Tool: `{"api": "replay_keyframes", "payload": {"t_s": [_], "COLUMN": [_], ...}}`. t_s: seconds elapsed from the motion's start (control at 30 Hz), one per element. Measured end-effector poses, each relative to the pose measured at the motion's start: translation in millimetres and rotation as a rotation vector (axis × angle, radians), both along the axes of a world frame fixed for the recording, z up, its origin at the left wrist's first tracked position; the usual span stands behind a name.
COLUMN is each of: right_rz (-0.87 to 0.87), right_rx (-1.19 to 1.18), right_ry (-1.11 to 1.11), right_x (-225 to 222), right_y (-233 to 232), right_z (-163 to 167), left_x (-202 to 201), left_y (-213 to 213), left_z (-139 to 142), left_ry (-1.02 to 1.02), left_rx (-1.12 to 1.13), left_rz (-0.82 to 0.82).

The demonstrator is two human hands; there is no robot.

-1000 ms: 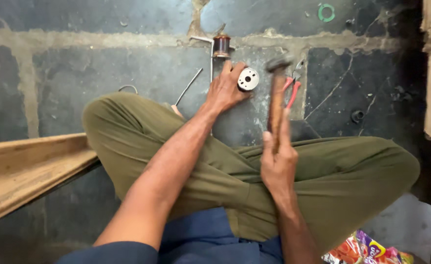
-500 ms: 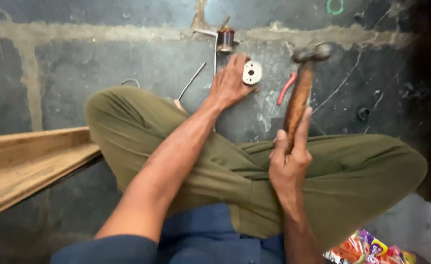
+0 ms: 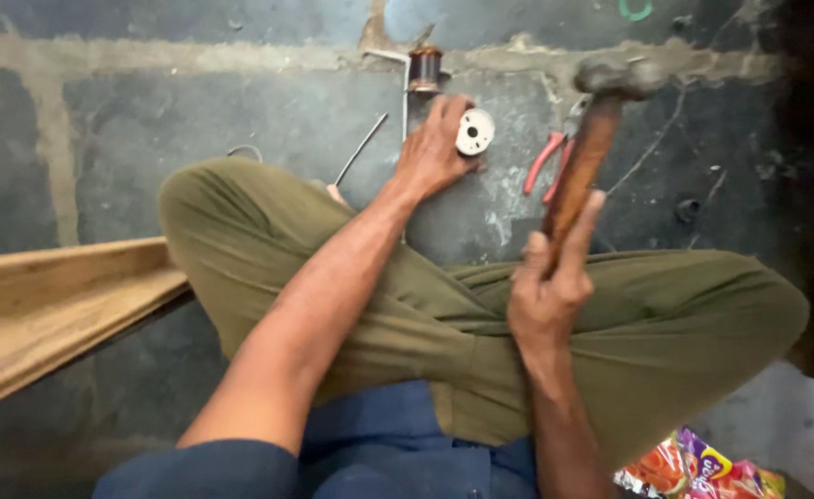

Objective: The person sits on the floor and uses a hammer to repeatedly strike a small cylindrical electrical component. They then use a screwdriver to pry and adjust parts of the component while seated.

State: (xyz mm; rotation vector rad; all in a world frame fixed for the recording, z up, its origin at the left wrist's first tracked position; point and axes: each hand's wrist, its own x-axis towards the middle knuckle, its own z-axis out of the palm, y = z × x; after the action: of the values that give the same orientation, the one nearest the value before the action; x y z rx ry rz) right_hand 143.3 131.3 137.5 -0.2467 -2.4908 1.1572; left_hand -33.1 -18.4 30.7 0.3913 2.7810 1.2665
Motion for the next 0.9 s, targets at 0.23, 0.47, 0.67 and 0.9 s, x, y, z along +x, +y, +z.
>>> {"api": "replay_keyframes", "payload": {"t_s": [0.23, 0.47, 0.67, 0.9], "right_rz": [0.092, 0.017, 0.106, 0.135], "right_rx": [-0.026, -0.089, -0.061, 0.074], "right_ry": [-0.319, -0.113, -0.328, 0.009], "right_x": [-23.3, 5.2, -2.3, 16.3], "right_y": [4.1, -6.2, -6.0, -7.6], "right_z": [-6.1, 7.6, 0.5, 13.9], "left_x": [-3.8, -2.0, -5.7, -6.0], "left_y": [3.9, 2.3, 4.9, 2.8], "left_z": [5.9, -1.6, 0.0, -8.2], "left_ry": [0.034, 0.037, 0.003, 0.006], "left_rx": [-0.010, -0.013, -0.045, -0.040], "left_rz": [-0.001, 0.023, 0.055, 0.042]}}
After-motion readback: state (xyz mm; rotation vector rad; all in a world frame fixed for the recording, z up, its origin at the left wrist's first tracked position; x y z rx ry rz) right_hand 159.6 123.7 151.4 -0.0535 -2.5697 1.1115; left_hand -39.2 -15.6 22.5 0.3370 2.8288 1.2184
